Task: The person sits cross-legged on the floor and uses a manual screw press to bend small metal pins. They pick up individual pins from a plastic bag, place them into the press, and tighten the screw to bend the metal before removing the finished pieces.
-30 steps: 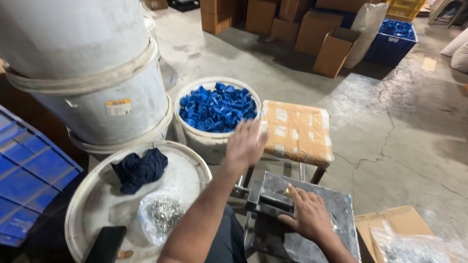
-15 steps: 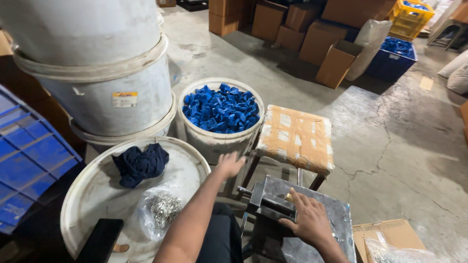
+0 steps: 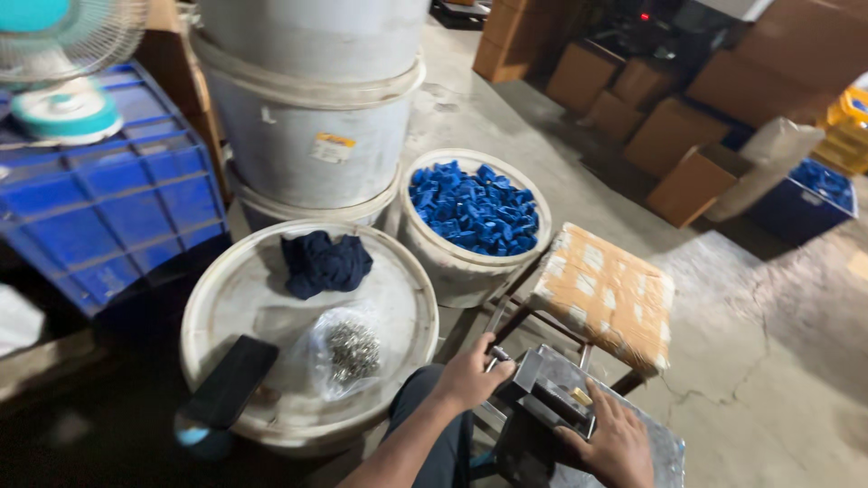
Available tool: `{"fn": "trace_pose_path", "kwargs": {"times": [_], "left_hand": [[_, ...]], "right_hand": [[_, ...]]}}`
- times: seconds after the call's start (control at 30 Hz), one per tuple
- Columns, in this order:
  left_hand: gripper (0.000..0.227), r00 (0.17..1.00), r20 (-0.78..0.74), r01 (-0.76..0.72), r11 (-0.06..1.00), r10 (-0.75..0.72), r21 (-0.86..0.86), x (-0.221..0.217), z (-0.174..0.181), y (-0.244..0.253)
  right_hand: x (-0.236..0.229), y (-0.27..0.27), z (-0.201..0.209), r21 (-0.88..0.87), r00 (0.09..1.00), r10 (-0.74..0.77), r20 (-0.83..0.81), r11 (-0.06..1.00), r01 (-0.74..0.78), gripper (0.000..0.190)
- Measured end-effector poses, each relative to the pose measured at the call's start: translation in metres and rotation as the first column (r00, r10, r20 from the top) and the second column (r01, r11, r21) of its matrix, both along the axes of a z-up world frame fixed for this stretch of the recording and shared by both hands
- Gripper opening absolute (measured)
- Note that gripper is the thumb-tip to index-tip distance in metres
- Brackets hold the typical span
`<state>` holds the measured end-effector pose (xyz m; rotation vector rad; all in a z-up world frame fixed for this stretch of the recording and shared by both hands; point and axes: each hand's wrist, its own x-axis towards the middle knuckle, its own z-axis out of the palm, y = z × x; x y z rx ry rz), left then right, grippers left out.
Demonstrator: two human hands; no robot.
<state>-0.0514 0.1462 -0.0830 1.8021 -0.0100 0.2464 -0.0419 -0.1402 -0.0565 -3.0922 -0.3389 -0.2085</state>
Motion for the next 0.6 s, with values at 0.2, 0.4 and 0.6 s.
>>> {"fn": "trace_pose_path", "kwargs": {"times": [0.2,0.4,0.6], "left_hand": [[0.074,0.999,-0.037,0.037,0.999,-0.037,0.019,-0.008,0.030,0.004],[0.062,0.986,0.157,0.051,0.999,-0.052,0.011,0.008,0.017,-0.001],[0.068,0.994,0.058,0.093,0.996,-0.093,0.008,0.015,0.010,-0.006]], "right_hand": [[0.015,-0.014,-0.015,-0.039,0.999,0.026,0.045,0.999,-0.024,0.106],[0.021,-0.015,-0.015,-0.067,0.999,-0.030,-0.028,0.997,0.028,0.108],[0.026,-0.010,-0.011,-0.118,1.000,0.020,-0.006,0.993,-0.020,0.112]]}}
